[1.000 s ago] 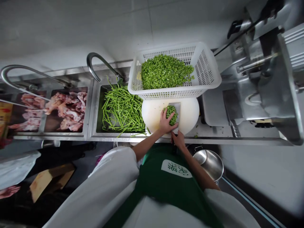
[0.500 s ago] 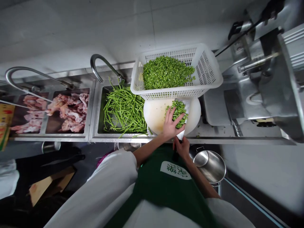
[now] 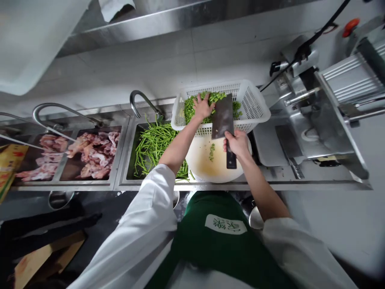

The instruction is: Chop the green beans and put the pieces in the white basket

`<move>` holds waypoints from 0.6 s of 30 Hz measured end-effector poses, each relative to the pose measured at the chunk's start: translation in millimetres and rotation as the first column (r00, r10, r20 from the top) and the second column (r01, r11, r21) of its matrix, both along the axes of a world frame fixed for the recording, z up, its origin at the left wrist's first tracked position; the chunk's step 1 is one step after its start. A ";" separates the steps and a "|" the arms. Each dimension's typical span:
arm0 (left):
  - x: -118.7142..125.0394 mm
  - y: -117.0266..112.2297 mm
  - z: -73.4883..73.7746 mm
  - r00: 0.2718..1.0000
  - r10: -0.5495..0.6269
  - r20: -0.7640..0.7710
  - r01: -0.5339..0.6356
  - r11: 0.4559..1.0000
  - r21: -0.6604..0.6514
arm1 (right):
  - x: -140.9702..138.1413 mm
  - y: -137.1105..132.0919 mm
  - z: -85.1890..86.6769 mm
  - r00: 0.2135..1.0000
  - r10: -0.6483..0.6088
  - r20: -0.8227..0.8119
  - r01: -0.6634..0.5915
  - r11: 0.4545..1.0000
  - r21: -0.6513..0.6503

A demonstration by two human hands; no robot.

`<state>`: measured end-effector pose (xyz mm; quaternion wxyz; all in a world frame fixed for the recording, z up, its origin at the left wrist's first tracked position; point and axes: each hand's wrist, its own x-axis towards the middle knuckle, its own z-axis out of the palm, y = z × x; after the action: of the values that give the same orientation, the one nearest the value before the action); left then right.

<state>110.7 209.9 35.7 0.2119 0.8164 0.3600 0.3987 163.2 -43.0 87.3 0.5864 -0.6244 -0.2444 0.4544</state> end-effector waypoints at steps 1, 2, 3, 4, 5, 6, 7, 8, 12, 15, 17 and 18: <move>-6.5 6.2 -2.0 1.000 0.022 -0.002 -0.022 1.000 0.003 | 4.7 -20.8 -3.3 1.000 -0.003 0.021 0.003 1.000 -0.024; -17.3 5.6 -4.6 0.999 0.030 0.010 -0.030 0.999 0.017 | 9.8 -46.6 -7.2 0.999 -0.007 0.041 0.009 0.999 -0.051; -31.4 -2.0 -8.7 0.999 0.020 0.031 -0.021 0.999 0.040 | 15.6 -76.0 -11.4 0.998 0.006 0.066 0.000 0.996 -0.088; -48.0 -16.4 -15.3 0.999 -0.011 0.050 0.008 0.998 0.069 | 21.9 -107.1 -16.0 0.994 0.031 0.109 -0.016 0.990 -0.139; -65.6 -36.4 -25.0 0.996 -0.061 0.069 0.054 0.994 0.093 | 28.3 -138.5 -21.2 0.985 0.048 0.165 -0.014 0.979 -0.205; -83.0 -60.1 -37.7 0.991 -0.121 0.049 0.116 0.989 0.093 | 34.2 -168.4 -27.0 0.973 0.072 0.220 -0.011 0.964 -0.267; -98.6 -85.4 -53.1 0.979 -0.203 -0.005 0.203 0.976 0.074 | 39.3 -195.7 -33.8 0.960 0.112 0.258 -0.021 0.943 -0.332; -111.2 -109.8 -70.4 0.953 -0.295 -0.070 0.298 0.954 0.031 | 43.2 -219.4 -41.8 0.949 0.144 0.280 -0.028 0.924 -0.382; -116.5 -168.9 -133.6 0.899 -0.373 -0.227 0.335 0.923 -0.190 | 49.5 -268.9 -87.4 0.952 0.194 0.236 -0.052 0.864 -0.501; -93.1 -174.1 -153.5 0.920 -0.237 -0.312 0.160 0.954 -0.254 | 49.2 -264.4 -129.2 0.971 0.164 0.175 -0.057 0.867 -0.495; -87.3 -175.3 -156.1 0.893 -0.282 -0.350 0.185 0.940 -0.286 | 46.1 -251.4 -152.8 0.979 0.117 0.168 -0.022 0.878 -0.478; -89.0 -178.5 -156.0 0.875 -0.337 -0.348 0.236 0.924 -0.301 | 43.4 -243.9 -161.7 0.980 0.099 0.171 -0.006 0.880 -0.476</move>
<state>21.7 31.4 -120.4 0.2929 0.8911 0.3162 0.1419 206.7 -287.0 -74.4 0.3779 -0.7821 -0.1979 0.4542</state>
